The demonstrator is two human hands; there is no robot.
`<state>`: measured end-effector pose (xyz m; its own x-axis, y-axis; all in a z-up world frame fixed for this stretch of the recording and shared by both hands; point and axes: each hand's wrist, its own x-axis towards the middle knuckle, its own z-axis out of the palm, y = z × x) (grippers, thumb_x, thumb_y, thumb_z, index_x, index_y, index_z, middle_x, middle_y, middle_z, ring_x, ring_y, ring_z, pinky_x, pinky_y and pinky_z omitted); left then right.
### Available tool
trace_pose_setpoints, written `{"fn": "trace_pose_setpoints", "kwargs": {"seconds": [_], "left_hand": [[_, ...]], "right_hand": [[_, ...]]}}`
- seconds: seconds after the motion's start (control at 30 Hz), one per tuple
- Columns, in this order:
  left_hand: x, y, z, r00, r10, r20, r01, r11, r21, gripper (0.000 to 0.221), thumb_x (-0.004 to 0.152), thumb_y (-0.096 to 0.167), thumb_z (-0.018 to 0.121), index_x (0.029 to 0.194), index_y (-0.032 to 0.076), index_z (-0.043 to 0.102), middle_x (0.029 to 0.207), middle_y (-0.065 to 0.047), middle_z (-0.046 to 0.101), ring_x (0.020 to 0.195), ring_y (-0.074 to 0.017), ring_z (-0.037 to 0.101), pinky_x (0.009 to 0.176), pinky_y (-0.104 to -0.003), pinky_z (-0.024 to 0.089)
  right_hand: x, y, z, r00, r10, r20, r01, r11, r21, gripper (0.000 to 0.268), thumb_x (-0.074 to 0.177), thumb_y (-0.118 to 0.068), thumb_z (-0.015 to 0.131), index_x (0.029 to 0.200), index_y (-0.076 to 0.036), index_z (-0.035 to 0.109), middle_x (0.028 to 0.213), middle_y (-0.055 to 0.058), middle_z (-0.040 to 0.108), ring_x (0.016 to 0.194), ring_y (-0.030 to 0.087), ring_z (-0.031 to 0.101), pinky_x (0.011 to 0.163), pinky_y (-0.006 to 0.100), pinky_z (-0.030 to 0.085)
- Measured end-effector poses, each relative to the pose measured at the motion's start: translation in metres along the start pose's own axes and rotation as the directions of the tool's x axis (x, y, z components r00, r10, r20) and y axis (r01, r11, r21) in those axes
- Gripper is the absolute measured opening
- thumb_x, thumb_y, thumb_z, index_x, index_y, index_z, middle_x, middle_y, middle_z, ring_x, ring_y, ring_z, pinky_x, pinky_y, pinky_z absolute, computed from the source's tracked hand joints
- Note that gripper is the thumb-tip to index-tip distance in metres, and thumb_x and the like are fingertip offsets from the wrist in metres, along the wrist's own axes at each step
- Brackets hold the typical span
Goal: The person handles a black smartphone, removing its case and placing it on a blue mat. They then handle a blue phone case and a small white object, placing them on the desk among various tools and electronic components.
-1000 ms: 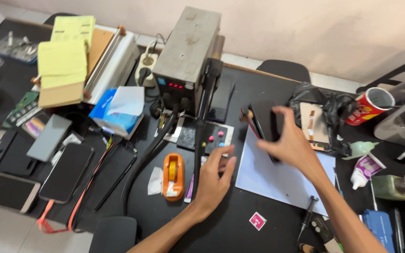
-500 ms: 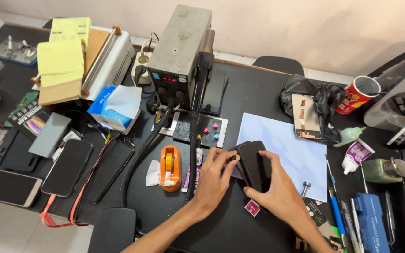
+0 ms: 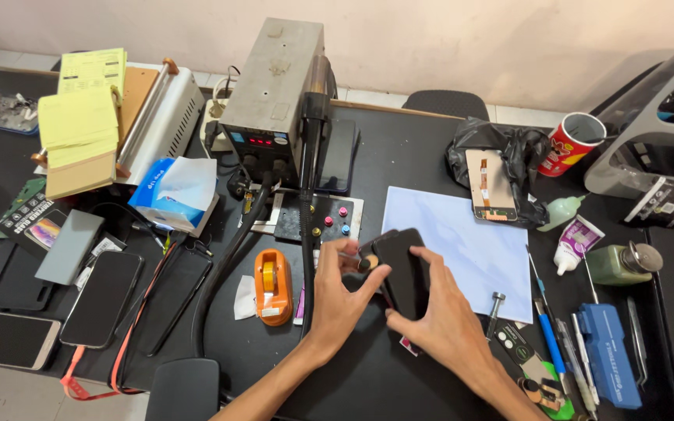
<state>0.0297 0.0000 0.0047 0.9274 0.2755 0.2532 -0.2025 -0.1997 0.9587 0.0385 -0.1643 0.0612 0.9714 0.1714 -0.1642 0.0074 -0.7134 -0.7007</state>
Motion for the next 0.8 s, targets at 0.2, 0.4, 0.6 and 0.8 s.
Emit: {"fn": "trace_pose_setpoints", "kwargs": {"seconds": [0.2, 0.4, 0.6, 0.8], "left_hand": [[0.000, -0.004, 0.000, 0.993, 0.084, 0.087, -0.087, 0.996, 0.023, 0.020, 0.093, 0.007, 0.071, 0.111, -0.002, 0.067, 0.116, -0.011, 0.057, 0.099, -0.0181, 0.069, 0.086, -0.031, 0.060], [0.002, -0.013, 0.001, 0.999, -0.011, 0.031, 0.010, 0.999, 0.042, 0.036, 0.085, 0.012, 0.086, 0.101, -0.003, 0.058, 0.106, -0.011, 0.057, 0.087, -0.0194, 0.068, 0.079, -0.030, 0.060], [0.002, -0.006, -0.001, 0.979, 0.096, 0.179, -0.103, 0.994, 0.031, 0.030, 0.092, 0.003, 0.067, 0.122, -0.001, 0.066, 0.124, -0.012, 0.054, 0.101, -0.0209, 0.068, 0.089, -0.032, 0.058], [0.003, -0.011, 0.000, 0.992, 0.002, 0.130, -0.002, 1.000, 0.005, 0.019, 0.091, 0.004, 0.070, 0.109, -0.001, 0.067, 0.118, -0.010, 0.055, 0.090, -0.0174, 0.073, 0.079, -0.029, 0.060]], "right_hand": [[0.001, 0.001, -0.006, 1.000, 0.010, -0.017, -0.011, 1.000, -0.005, 0.101, 0.060, -0.027, 0.085, 0.148, -0.019, 0.037, 0.120, 0.019, 0.062, 0.101, 0.036, 0.067, 0.084, 0.043, 0.054], [-0.003, 0.001, -0.004, 1.000, -0.028, -0.009, 0.028, 0.999, -0.022, 0.101, 0.060, -0.028, 0.084, 0.149, -0.018, 0.037, 0.124, 0.019, 0.060, 0.103, 0.037, 0.065, 0.084, 0.044, 0.053], [0.001, 0.004, -0.008, 1.000, 0.011, -0.019, -0.011, 1.000, -0.014, 0.102, 0.060, -0.028, 0.083, 0.150, -0.019, 0.035, 0.125, 0.018, 0.060, 0.106, 0.036, 0.066, 0.086, 0.044, 0.053], [0.006, 0.007, -0.009, 0.998, -0.060, -0.011, 0.059, 0.997, -0.051, 0.106, 0.060, -0.027, 0.085, 0.152, -0.019, 0.034, 0.126, 0.020, 0.058, 0.111, 0.038, 0.063, 0.088, 0.044, 0.053]]}}
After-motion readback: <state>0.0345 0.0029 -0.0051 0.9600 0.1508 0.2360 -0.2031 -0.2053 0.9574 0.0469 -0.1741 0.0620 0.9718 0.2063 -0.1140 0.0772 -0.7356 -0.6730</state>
